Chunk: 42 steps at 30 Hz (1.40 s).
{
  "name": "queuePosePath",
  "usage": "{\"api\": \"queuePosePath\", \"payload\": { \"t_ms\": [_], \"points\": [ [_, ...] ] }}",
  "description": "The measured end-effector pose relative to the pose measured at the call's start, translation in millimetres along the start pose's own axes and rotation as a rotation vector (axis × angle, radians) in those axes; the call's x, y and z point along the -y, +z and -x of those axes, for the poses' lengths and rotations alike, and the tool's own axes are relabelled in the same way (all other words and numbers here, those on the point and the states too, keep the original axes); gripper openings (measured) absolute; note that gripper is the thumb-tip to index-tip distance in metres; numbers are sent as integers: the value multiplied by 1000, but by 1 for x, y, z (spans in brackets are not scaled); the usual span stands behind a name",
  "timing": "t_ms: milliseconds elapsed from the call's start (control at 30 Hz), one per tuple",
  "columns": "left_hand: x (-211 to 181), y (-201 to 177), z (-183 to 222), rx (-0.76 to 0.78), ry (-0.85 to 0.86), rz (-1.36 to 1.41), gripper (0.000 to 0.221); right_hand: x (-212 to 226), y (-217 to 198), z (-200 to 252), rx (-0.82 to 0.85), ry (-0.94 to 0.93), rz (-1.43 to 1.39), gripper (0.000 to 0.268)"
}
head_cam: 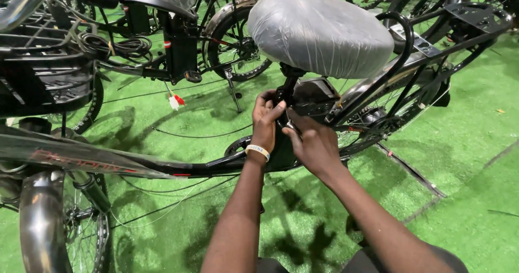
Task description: The person is seen attempting to install a bicycle seat onto a frame, then moves to a basket to sort through various tools including bolt cutters and a drill.
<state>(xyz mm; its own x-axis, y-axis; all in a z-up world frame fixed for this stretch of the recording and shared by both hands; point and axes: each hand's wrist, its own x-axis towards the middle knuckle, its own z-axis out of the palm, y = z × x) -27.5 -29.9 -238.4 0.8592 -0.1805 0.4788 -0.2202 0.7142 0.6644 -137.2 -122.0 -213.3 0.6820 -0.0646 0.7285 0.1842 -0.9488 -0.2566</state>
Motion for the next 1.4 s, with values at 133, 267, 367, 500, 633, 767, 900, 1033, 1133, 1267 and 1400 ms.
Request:
{"api": "queuePosePath", "payload": {
  "t_ms": [133, 267, 367, 500, 633, 767, 900, 1033, 1133, 1267, 1400],
  "points": [
    [-5, -2, -3, 24, -14, -8, 42, 0, -9, -7, 18, -77, 48, 40],
    [1, -9, -5, 18, -25, -10, 38, -4, -18, -13, 63, -185, 121, 36],
    [7, -13, -6, 14, -32, 1, 36, 2, -32, -20, 148, -226, 165, 36],
    [12, -17, -9, 27, -22, -15, 30, 12, -49, -31, 320, -283, 284, 32],
    [5, -10, -3, 21, -14, -6, 29, 21, -54, -42, 473, -297, 413, 25],
    [7, -12, -3, 21, -5, -23, 28, 16, -40, -46, 454, -433, 535, 28],
    [3, -11, -2, 4, -31, 39, 28, 18, -39, -53, 499, -482, 616, 33],
    [1, -11, -2, 6, -47, 32, 28, 7, -32, -58, 468, -475, 628, 31],
    [5, -12, -2, -5, -48, 71, 29, 6, -24, -56, 448, -557, 752, 38],
    [-1, -5, -1, -29, -58, 101, 29, 10, -18, -59, 357, -707, 826, 25],
    [11, -17, -7, -34, -39, 84, 26, 12, -33, -73, 437, -643, 585, 12]
  ]
}}
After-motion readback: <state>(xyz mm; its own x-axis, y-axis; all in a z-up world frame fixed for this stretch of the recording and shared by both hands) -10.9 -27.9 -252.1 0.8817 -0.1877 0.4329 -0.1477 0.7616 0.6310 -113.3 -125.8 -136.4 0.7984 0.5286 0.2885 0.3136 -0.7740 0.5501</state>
